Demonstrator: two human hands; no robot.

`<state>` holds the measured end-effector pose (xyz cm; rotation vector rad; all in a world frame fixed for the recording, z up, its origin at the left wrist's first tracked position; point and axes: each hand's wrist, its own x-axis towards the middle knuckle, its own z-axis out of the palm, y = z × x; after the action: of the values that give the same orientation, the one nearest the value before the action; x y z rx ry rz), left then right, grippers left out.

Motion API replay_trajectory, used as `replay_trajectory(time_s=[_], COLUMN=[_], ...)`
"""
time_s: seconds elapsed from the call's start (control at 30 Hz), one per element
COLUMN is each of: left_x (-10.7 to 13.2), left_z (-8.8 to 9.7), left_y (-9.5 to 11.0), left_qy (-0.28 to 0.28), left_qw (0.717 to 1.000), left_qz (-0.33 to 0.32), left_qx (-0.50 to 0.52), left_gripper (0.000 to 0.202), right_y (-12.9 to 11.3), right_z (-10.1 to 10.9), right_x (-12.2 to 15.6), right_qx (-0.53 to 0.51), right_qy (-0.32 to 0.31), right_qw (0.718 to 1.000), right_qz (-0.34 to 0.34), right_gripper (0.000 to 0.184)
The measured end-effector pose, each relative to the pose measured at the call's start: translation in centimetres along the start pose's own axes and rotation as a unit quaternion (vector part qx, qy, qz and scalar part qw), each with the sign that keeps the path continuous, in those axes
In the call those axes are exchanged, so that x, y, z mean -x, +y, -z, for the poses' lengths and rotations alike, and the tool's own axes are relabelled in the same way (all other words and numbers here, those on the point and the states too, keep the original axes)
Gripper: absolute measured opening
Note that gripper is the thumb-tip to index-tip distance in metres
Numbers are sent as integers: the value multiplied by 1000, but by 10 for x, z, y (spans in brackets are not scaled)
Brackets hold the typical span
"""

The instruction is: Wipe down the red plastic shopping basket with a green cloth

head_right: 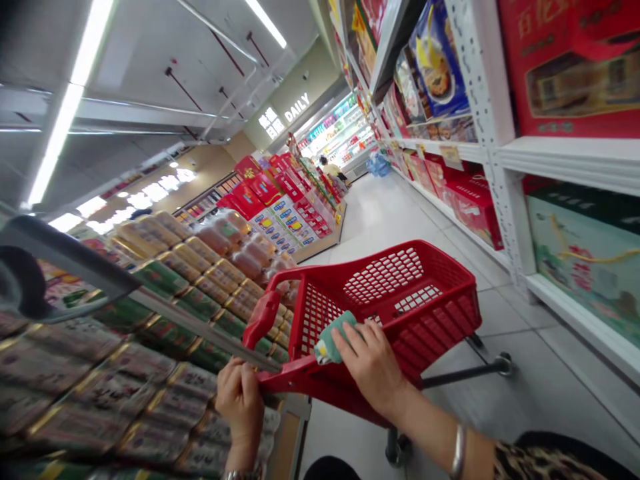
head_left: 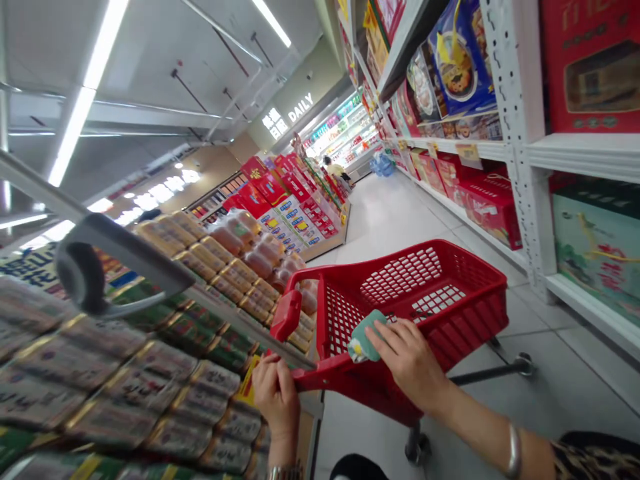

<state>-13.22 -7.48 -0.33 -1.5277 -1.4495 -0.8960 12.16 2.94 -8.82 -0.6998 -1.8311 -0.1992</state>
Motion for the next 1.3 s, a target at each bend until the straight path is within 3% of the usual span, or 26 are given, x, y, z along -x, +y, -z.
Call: replay_trajectory(time_s=[0.2,0.37,0.5,0.63,0.8,0.9,1.0,1.13,1.3], left_x=[7,20,30,32,30,26,15,-4,-14], left_z=[14,20,17,7,-9,-16,-19,-21,-29], left_y=[17,15,9,4,5,8,16,35,46], left_qy=[1,-26,-3,5,8,9,-3,0,8], left_qw=[1000,999,998,996,993,994,999,999,999], left_qz=[-26,4,59,87,114,104,37,-34,-38], left_qx=[-2,19,29,26,33,36,15,-1,18], left_gripper=[27,24,23,26,26,27,26,23,27], right_y=[-31,-25,6,48,114,150,169,156,101], right_z=[-6,1,7,7,19,32,40,39,28], right_x=[-7,-8,2,20,38,42,39,26,12], right_qx=[-93,-132,-103,-75,18,86,148,188,146], right_qy=[45,70,56,68,15,-14,-27,-27,-38], right_qw=[995,989,993,995,997,990,979,971,984], right_qz=[-3,7,23,-22,-76,-112,-141,-144,-99], right_gripper=[43,44,48,54,58,59,56,50,47])
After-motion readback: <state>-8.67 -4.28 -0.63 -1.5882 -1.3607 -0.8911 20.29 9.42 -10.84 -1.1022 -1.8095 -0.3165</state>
